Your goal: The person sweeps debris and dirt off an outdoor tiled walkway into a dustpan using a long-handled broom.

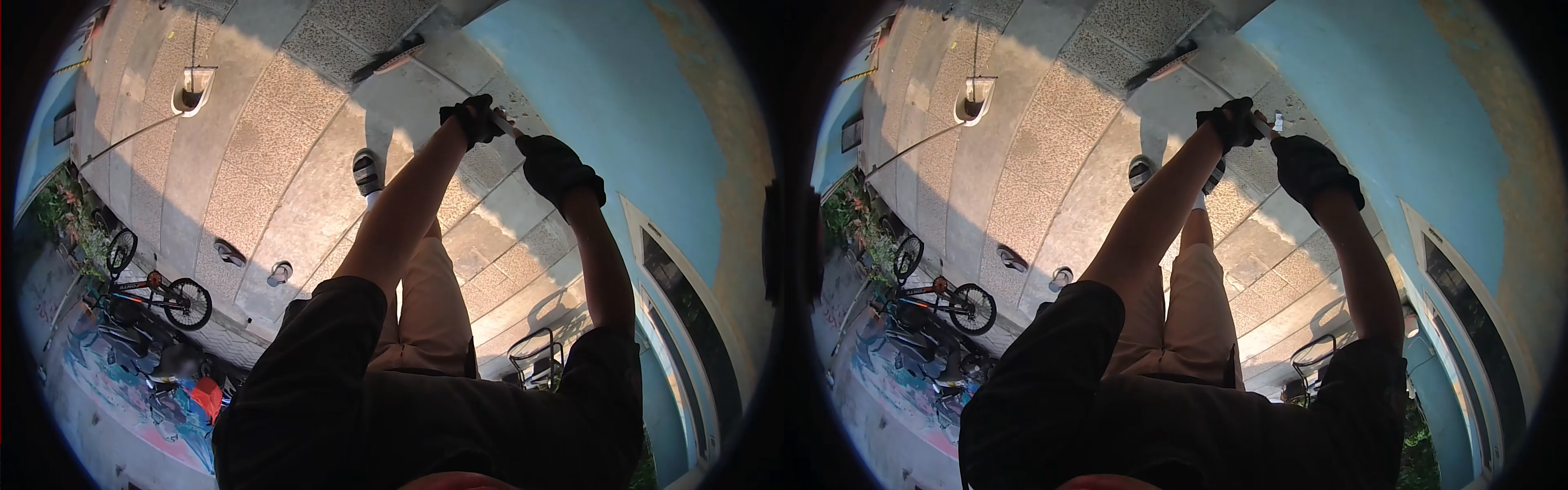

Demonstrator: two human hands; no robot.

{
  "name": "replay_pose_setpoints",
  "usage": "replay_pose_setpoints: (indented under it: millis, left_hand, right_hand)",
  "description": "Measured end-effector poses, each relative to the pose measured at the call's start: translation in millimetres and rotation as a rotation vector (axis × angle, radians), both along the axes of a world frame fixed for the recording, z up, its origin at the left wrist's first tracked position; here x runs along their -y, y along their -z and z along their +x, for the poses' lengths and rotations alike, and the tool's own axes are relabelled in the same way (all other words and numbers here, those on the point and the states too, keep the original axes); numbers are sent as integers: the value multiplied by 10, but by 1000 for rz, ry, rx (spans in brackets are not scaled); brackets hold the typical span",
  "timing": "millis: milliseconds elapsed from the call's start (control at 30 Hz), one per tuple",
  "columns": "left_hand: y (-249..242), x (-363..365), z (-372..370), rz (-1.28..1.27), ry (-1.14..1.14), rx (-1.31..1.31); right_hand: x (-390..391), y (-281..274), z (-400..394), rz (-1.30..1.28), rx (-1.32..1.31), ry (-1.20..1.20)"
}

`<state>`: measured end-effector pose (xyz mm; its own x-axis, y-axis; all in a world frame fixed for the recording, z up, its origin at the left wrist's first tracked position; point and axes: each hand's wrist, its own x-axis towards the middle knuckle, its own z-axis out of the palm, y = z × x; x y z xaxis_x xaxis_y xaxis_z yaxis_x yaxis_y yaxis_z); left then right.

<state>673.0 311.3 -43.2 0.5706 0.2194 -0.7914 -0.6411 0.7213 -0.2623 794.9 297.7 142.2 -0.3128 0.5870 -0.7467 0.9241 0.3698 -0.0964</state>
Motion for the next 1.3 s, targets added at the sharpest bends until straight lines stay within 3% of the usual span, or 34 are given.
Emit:
replay_pose_setpoints:
  millis: [100,133,167,233,333,400,467,500,567,600,733,800,833,900,967,1000,1033,1133,1267,1300]
  left_hand:
    - [168,-119,261,46,-70,70]
    - [104,-138,309,-113,-112,42]
    - [46,-58,308,-111,-110,40]
    - [-14,93,295,199,34,-65]
    - [17,399,268,337,60,-100]
    - [51,444,259,292,86,-125]
    - [50,314,279,-202,9,-191]
    - [148,315,282,-201,16,-194]
    - [395,381,297,282,103,-48]
    - [243,301,310,321,225,-95]
    - [136,377,516,234,286,-196]
    - [-264,578,373,254,221,-281]
    - [-278,704,320,215,171,-298]
    - [-220,970,111,167,77,-282]
    - [-572,1127,-131,201,246,-594]
    - [-446,1322,-276,234,249,-631]
    - [-337,1507,-429,238,278,-656]
    - [-214,1813,-904,216,479,-674]
    - [102,1633,-1437,301,809,-553]
    - [263,1517,-1546,306,858,-468]
  right_hand:
    - [1,-134,109,85,-39,4]
    - [11,-206,150,158,-98,4]
    - [21,-287,189,159,-99,6]
    - [62,-464,261,121,-150,6]
    - [189,-473,354,116,-187,25]
    - [284,-267,369,56,-177,76]
    - [412,-116,267,33,-155,147]
    - [474,-33,214,3,-137,207]
    - [671,104,180,10,-133,372]
    - [776,151,199,36,-166,444]
    - [1148,76,337,71,-231,615]
    - [1265,-110,336,-58,-443,839]
    - [1268,-273,270,-474,-527,1371]
    - [1598,-209,195,-663,-818,1624]
    - [1729,-351,-79,-748,-930,1644]
    - [1868,-277,-164,-882,-979,1710]
    - [2001,-192,-272,-1025,-1076,1952]
    - [2411,83,-712,-1138,-1191,2203]
    - [2539,429,-1559,-1114,-1249,2428]
    - [2430,415,-1745,-931,-1306,2331]
